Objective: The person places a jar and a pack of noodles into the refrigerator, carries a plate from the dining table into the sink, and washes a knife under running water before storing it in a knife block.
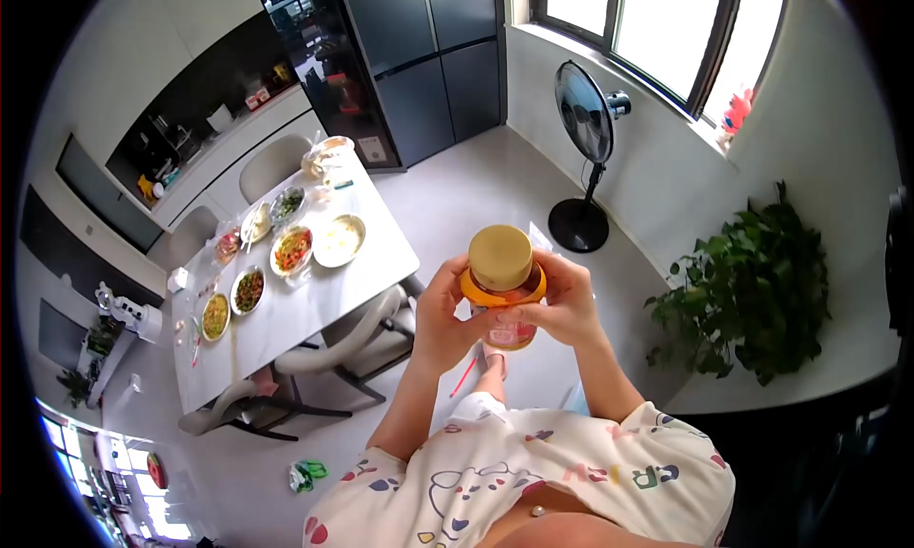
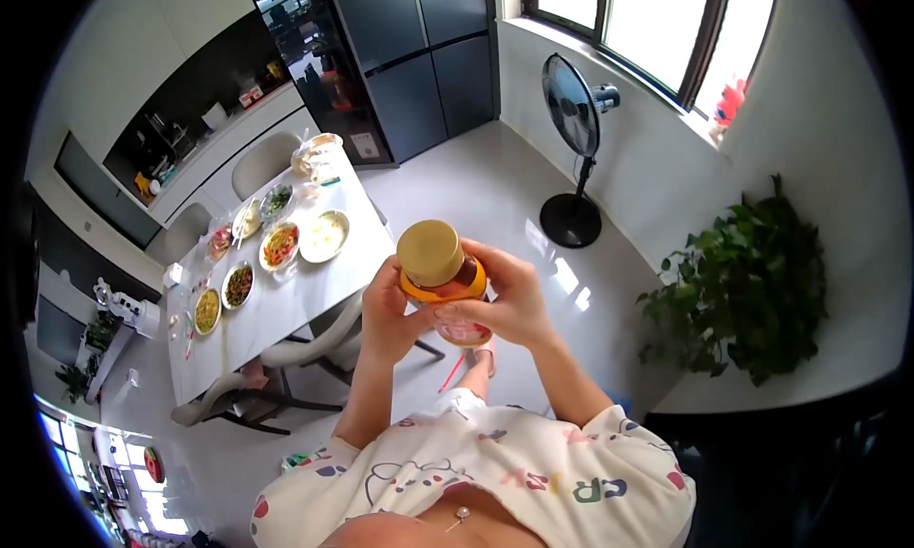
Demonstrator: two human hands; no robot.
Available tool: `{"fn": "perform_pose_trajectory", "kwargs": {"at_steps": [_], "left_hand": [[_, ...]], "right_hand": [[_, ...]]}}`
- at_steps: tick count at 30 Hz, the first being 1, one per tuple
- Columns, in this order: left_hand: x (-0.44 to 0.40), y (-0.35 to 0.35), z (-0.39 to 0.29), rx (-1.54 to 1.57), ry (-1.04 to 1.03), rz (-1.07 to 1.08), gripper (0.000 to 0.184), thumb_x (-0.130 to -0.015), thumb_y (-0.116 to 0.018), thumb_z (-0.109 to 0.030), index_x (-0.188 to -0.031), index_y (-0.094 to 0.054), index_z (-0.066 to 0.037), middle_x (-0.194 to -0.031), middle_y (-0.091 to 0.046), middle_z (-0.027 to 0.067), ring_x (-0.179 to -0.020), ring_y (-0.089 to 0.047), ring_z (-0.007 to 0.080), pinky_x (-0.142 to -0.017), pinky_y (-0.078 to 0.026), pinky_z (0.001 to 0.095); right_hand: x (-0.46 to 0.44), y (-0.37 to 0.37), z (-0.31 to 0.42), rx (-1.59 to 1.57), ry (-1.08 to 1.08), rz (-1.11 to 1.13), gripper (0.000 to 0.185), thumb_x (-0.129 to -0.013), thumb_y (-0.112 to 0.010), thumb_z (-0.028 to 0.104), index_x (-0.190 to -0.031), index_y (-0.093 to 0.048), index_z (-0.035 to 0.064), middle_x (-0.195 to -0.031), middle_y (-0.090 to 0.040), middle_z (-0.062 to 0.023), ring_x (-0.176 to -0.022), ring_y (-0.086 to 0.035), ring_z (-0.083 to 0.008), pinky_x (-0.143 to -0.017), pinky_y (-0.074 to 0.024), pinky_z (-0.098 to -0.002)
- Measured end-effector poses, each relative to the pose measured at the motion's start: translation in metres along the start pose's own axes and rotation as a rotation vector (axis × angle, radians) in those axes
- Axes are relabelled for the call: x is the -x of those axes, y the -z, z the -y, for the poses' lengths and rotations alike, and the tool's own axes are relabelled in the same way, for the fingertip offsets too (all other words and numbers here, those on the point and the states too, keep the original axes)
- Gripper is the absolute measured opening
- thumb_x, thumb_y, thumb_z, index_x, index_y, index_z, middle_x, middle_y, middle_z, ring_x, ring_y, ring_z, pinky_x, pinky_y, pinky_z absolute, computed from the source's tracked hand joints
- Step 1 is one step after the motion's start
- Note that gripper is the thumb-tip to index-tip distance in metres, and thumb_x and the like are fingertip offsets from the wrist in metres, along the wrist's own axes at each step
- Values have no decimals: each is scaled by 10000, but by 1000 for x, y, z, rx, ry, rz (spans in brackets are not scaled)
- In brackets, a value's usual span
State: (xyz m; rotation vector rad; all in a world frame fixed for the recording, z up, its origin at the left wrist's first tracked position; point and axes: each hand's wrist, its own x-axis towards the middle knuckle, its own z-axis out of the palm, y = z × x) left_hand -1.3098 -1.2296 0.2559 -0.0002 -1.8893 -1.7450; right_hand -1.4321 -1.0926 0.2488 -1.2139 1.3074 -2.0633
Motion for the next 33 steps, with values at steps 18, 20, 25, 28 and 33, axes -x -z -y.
{"fn": "perform_pose_trajectory", "kwargs": {"at_steps": [18,20,25,28,33], "left_hand": [[-547,76,233,-95,-8,-119,552,-719,-826,-47,-1164,-501,-83,-1132,-615,53,-1067,-608,164,-946,-496,322],[-603,80,254,-127,7,-177,558,-712,-829,-38,-1162,-504,-90,-1133,-616,47,-1068,-609,166,-948,-496,330],[-738,111,290,-192,9,-261,578,-737,-832,-105,-1211,-507,-43,-1155,-609,72,-1094,-594,173,-968,-483,335],[-798,137,321,-196,32,-312,570,-745,-825,-104,-1224,-524,-37,-1159,-615,82,-1073,-608,179,-953,-497,333],[-897,193,389,-211,59,-294,568,-743,-826,-102,-1219,-523,-41,-1158,-617,83,-1078,-605,175,-952,-494,328]], "right_hand": [[-507,285,-197,90,-63,102,722,-679,-864,97,-1299,-524,-52,-1225,-610,-125,-1163,-568,-203,-1042,-426,-339],[-567,312,-211,74,-112,142,719,-684,-864,115,-1303,-528,-35,-1226,-612,-121,-1156,-570,-201,-1045,-424,-341],[-716,363,-253,49,-125,300,705,-722,-846,154,-1322,-518,-20,-1230,-610,-109,-1155,-567,-186,-1045,-413,-336],[-789,380,-284,32,-131,351,713,-723,-844,153,-1330,-510,-19,-1231,-609,-112,-1149,-566,-187,-1042,-416,-339],[-896,409,-360,40,-169,351,711,-728,-842,163,-1329,-509,-22,-1220,-613,-122,-1141,-568,-197,-1046,-416,-349]]}}
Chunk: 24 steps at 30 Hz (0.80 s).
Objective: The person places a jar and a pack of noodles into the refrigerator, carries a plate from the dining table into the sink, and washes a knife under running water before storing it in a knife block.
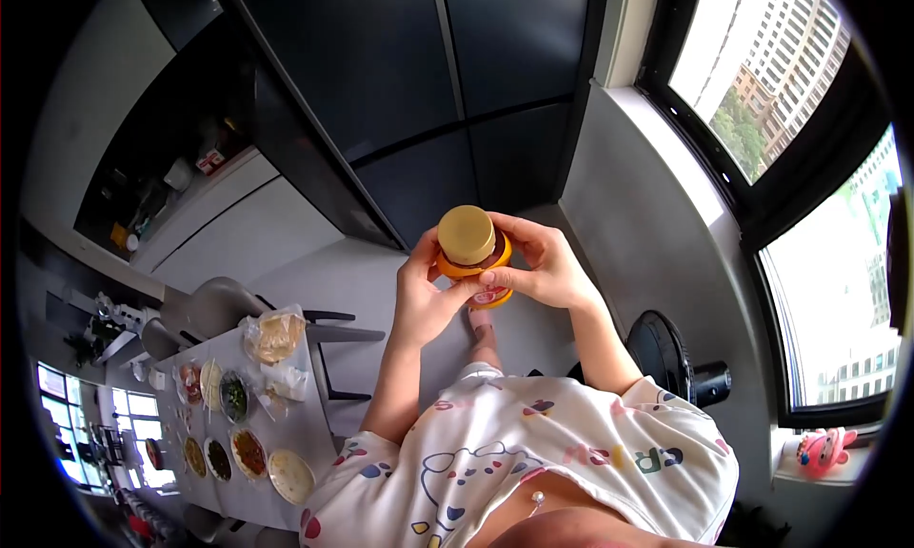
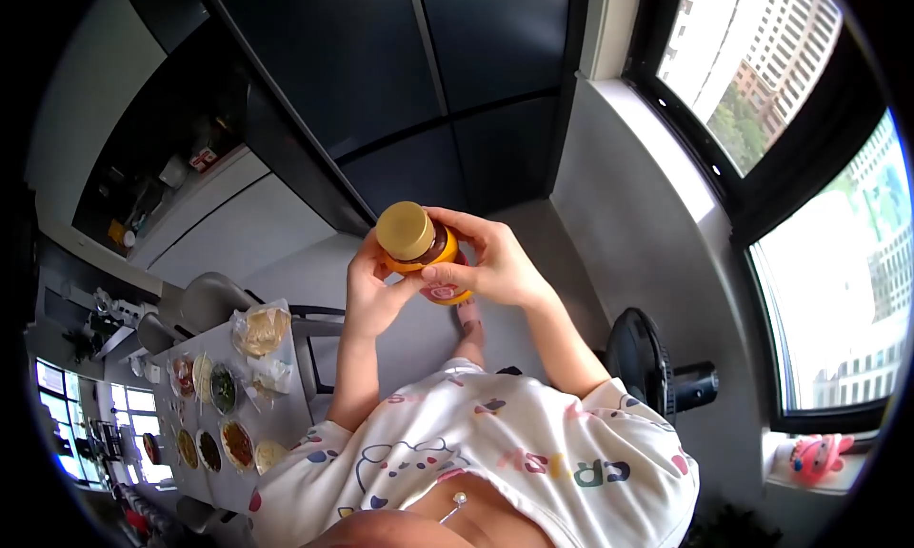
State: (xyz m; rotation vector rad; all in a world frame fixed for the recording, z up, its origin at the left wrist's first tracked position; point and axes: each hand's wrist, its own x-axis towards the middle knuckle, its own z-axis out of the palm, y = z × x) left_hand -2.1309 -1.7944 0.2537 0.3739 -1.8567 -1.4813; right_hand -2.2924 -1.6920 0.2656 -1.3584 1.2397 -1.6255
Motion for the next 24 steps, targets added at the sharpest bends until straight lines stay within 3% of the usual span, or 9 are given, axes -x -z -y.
{"fn": "perform_pose_trajectory", "kwargs": {"at_steps": [12,24], "left_hand": [[-279,47,126,11,68,101,532,-764,-801,-83,-1198,-495,-59,-1146,-601,72,-1074,-595,173,-949,-484,323],[-421,36,195,17,179,-100,581,-745,-805,-57,-1233,-489,-32,-1173,-588,85,-1093,-590,172,-970,-479,332]], "right_hand": [[-247,120,-100,136,-91,-59,684,-728,-837,152,-1313,-524,-14,-1201,-622,-128,-1118,-589,-210,-1031,-441,-351],[-396,222,-178,24,-80,121,641,-743,-820,124,-1295,-532,-22,-1187,-628,-137,-1096,-594,-209,-1005,-459,-340]]}}
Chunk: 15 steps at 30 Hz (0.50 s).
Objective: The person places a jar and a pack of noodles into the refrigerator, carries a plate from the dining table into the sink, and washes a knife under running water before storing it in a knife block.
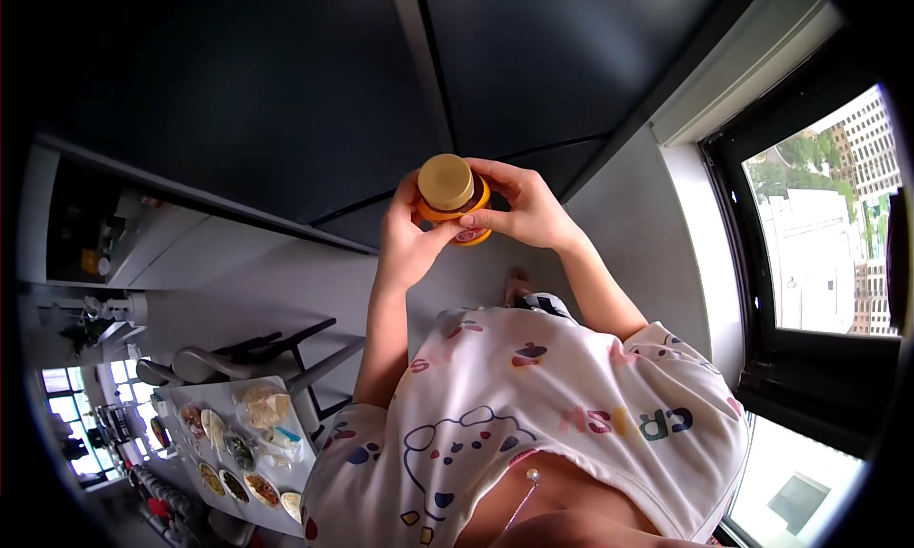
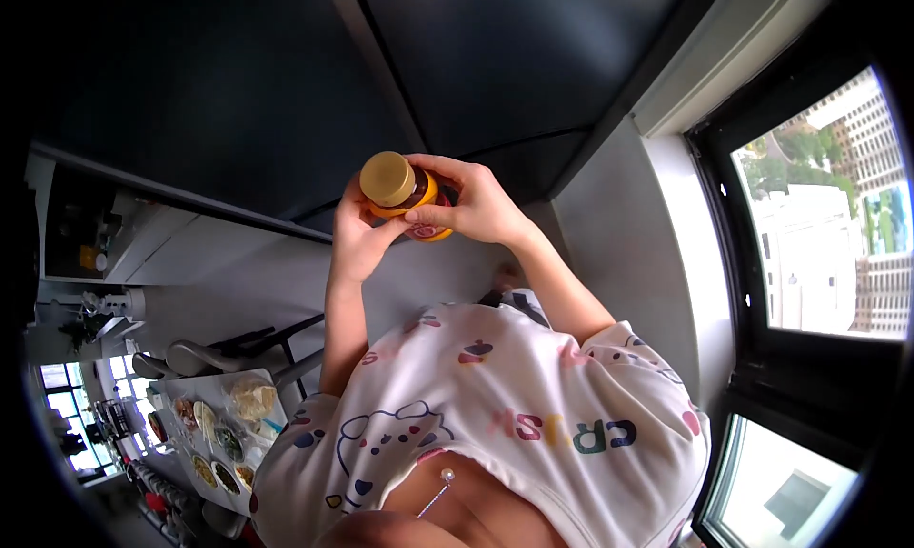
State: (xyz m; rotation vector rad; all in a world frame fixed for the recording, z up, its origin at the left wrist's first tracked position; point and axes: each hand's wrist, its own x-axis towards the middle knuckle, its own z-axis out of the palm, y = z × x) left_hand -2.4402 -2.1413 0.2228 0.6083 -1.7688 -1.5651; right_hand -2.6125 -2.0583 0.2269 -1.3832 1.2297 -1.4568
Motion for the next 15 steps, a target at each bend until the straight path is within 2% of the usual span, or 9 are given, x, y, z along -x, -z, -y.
{"fn": "perform_pose_trajectory", "kwargs": {"at_steps": [3,7,15], "left_hand": [[-38,-21,3,-13,-8,15,585,-739,-807,-50,-1229,-490,-28,-1165,-588,83,-1092,-592,175,-966,-482,333],[-81,-59,8,28,-28,120,567,-738,-799,-22,-1215,-494,-32,-1170,-585,79,-1094,-587,171,-966,-482,328],[-153,-145,22,76,-50,566,555,-751,-780,6,-1229,-504,-54,-1180,-587,68,-1117,-566,156,-986,-467,323]], "right_hand": [[-16,37,-5,-16,14,-17,646,-735,-825,131,-1291,-535,-24,-1176,-635,-133,-1080,-600,-203,-1002,-461,-342],[-13,87,2,20,-30,-78,673,-758,-812,109,-1331,-490,-36,-1219,-602,-107,-1133,-555,-171,-1037,-421,-329],[39,141,18,33,-104,-550,692,-747,-818,92,-1341,-485,-31,-1256,-585,-105,-1183,-530,-171,-1080,-383,-343]]}}
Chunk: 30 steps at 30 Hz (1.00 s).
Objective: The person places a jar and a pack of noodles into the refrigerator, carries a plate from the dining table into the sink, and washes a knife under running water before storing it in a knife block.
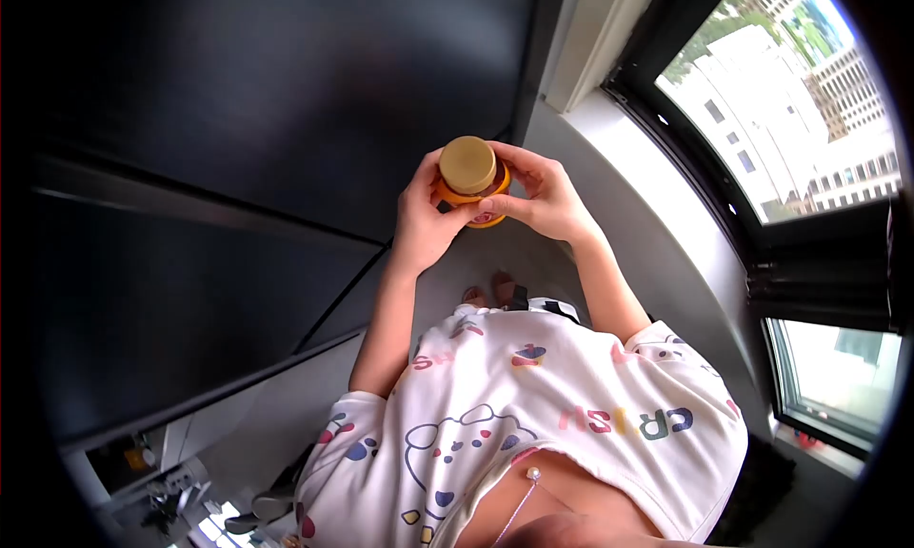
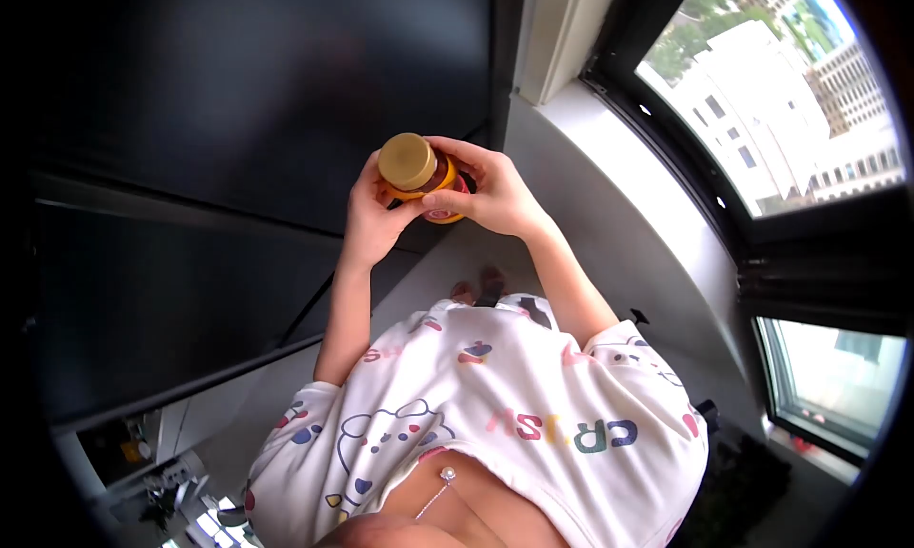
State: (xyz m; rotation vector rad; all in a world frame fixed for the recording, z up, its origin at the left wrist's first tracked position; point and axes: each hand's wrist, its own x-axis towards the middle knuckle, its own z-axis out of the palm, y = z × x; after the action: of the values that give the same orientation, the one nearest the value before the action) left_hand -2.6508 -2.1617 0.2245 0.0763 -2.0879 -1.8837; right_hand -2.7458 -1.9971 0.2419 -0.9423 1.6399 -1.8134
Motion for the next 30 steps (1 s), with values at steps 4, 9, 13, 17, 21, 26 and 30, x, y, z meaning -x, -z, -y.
{"fn": "perform_pose_trajectory", "kwargs": {"at_steps": [4,9,13,17,21,26,30], "left_hand": [[-38,-26,15,-54,-139,152,584,-727,-816,-92,-1227,-519,-48,-1194,-590,107,-1096,-596,240,-957,-478,355],[-83,-74,18,-261,-231,189,663,-693,-850,-237,-1263,-533,-115,-1181,-573,136,-1074,-599,316,-917,-499,393],[-130,-121,40,-398,-196,239,748,-684,-848,-355,-1314,-499,-152,-1197,-567,134,-1114,-585,318,-948,-492,402],[-171,-170,62,-360,-245,200,672,-709,-839,-225,-1283,-507,-117,-1229,-576,137,-1144,-577,306,-985,-483,402],[-191,-207,79,-260,-174,115,616,-708,-834,-165,-1221,-503,-80,-1254,-583,129,-1152,-579,308,-998,-480,405],[-195,-226,92,-366,-138,74,554,-763,-791,-165,-1224,-497,-83,-1252,-591,124,-1146,-590,287,-995,-480,386],[-196,-236,113,-274,-132,79,574,-801,-751,-135,-1298,-467,-87,-1294,-567,133,-1189,-562,311,-1024,-453,411]], "right_hand": [[18,26,-9,61,60,-226,670,-759,-807,88,-1340,-491,-19,-1249,-589,-103,-1181,-537,-181,-1063,-396,-332],[30,75,-15,96,69,-401,645,-787,-778,63,-1341,-472,-55,-1259,-583,-121,-1186,-534,-189,-1057,-405,-346],[25,129,-29,164,79,-481,618,-807,-758,56,-1347,-474,-41,-1246,-589,-116,-1174,-543,-182,-1039,-426,-341],[16,180,-43,285,115,-504,539,-863,-710,92,-1351,-494,10,-1204,-608,-88,-1089,-580,-179,-970,-481,-320],[13,213,-49,424,85,-537,568,-881,-693,107,-1390,-453,32,-1229,-598,-93,-1151,-554,-181,-1000,-462,-345],[10,242,-79,438,104,-518,576,-897,-678,121,-1410,-430,36,-1243,-588,-100,-1163,-551,-176,-992,-466,-330],[9,246,-90,420,121,-534,591,-913,-652,102,-1433,-379,31,-1248,-580,-93,-1135,-558,-163,-991,-452,-318]]}}
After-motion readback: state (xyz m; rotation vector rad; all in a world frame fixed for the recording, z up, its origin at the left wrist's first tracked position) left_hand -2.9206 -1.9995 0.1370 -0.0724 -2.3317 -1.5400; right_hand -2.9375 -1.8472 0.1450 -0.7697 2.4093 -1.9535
